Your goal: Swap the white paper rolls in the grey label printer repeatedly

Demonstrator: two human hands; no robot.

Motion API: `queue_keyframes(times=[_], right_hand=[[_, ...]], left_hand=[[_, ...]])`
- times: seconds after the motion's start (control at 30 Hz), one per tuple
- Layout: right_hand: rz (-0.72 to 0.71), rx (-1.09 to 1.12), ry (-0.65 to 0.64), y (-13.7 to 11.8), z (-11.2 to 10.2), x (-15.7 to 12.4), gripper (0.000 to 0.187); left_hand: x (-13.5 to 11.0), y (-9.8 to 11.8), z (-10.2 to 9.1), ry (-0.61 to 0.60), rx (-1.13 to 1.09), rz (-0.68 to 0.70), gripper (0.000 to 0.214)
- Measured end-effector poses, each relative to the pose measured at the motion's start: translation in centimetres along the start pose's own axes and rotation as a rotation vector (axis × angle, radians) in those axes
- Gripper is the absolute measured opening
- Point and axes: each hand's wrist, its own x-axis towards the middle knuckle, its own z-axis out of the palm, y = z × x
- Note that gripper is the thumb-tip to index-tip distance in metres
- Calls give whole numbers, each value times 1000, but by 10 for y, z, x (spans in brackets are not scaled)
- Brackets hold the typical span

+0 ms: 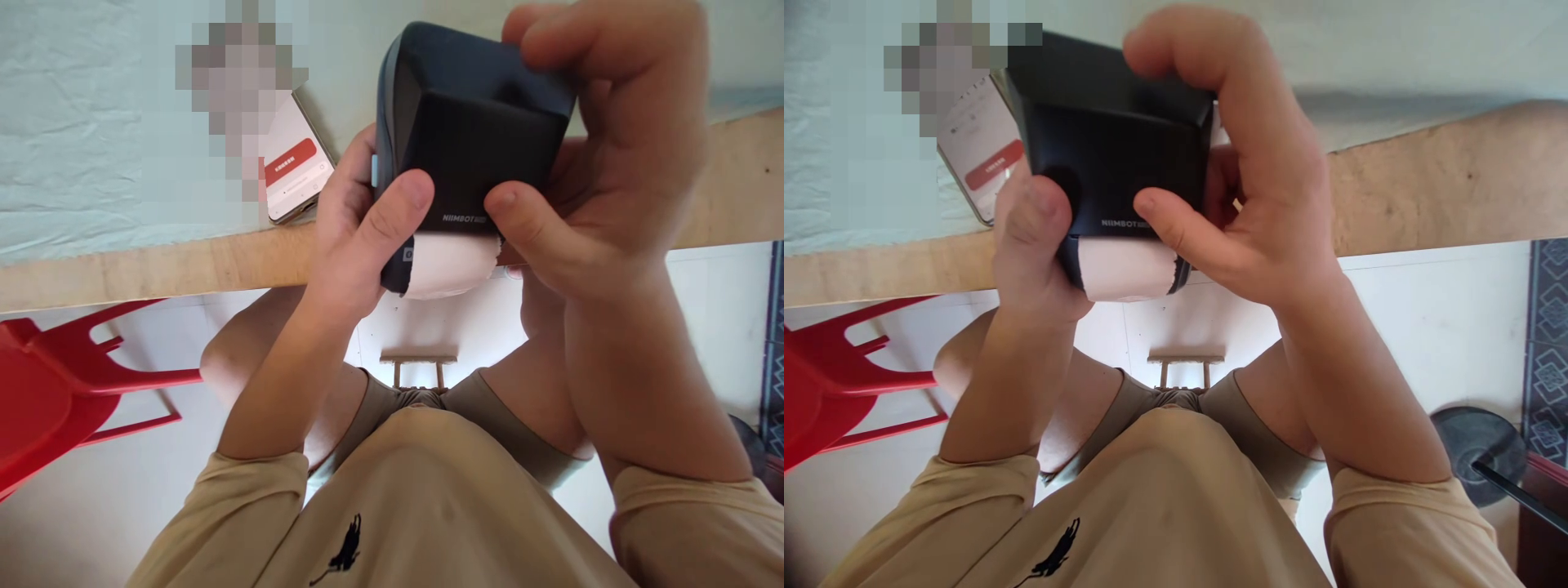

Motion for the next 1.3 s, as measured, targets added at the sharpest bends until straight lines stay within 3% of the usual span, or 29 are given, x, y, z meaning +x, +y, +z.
queue_keyframes(times=[0.17,0.37,0.57,0.67,0.8,0.97,1.1,1.3], right_hand=[[-15,62,57,7,12,-2,45],[-85,49,18,9,8,3,41],[-63,5,8,10,9,2,39],[-85,-38,39,9,13,-1,36],[-90,-53,44,9,13,-3,41],[-85,-40,17,10,11,-3,48],[-87,-17,34,10,12,-4,51],[-107,-42,2,10,5,-2,56]], left_hand=[[5,-5,-7,-79,-40,72,25],[7,-2,-16,-201,-25,51,26],[1,3,-2,-54,-102,-4,15],[2,4,5,1,-129,62,15],[6,1,7,86,-79,71,39],[8,-1,-2,107,50,26,38],[8,-1,-5,130,-13,29,30],[10,5,-3,57,-88,9,30]])
